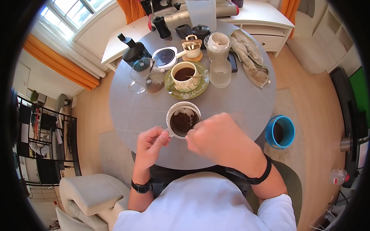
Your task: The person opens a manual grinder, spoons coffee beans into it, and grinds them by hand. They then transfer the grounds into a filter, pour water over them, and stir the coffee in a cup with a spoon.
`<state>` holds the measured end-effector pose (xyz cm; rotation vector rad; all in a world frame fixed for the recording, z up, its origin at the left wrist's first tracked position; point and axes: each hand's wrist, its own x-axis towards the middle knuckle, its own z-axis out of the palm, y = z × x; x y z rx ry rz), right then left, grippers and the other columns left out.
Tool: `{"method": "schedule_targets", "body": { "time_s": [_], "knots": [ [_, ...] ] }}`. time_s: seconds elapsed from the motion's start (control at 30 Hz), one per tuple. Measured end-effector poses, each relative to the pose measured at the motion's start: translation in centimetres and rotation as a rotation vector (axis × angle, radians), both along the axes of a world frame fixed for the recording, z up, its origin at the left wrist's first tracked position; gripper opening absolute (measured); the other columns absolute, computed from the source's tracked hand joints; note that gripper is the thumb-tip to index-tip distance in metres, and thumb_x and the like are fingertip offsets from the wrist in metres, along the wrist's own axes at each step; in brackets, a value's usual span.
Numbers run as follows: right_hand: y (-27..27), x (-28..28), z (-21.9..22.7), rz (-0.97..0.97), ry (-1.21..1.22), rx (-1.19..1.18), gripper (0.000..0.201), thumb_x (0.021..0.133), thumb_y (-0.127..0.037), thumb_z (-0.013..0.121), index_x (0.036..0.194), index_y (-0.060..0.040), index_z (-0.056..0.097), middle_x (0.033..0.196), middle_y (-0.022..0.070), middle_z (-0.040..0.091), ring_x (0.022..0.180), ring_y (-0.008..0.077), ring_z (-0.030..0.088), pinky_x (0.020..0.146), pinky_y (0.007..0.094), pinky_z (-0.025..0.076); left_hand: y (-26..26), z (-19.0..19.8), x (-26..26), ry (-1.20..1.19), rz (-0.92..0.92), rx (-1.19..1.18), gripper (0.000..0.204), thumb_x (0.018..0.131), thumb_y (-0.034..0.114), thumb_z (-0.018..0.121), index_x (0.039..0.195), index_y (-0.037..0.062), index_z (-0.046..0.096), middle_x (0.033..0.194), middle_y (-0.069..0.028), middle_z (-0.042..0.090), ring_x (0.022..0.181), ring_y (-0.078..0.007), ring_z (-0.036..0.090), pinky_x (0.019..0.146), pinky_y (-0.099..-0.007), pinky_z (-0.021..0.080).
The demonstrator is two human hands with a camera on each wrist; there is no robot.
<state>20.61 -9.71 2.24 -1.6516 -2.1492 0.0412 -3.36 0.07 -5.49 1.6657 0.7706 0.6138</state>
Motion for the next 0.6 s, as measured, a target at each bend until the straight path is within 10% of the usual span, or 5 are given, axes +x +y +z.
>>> {"method": "schedule_targets", "body": {
  "time_s": [0.6],
  "knots": [
    [-0.1, -0.5, -0.5, -0.016, -0.020, 0.006, 0.023, 0.094, -0.024, 0.071, 0.075, -0.0099, 0.070, 0.067, 0.0066, 0.067, 0.063, 0.0261, 0.071, 0.057, 0.0398, 0.055, -0.3, -0.1, 0.1, -0.022, 0.012, -0.028, 0.023, 0.108, 0.012, 0.064, 0.090, -0.0010, 0.070, 0.082, -0.0013, 0.068, 0.074, -0.0074, 0.059, 0.068, -0.0251, 0.047]
  ]
}}
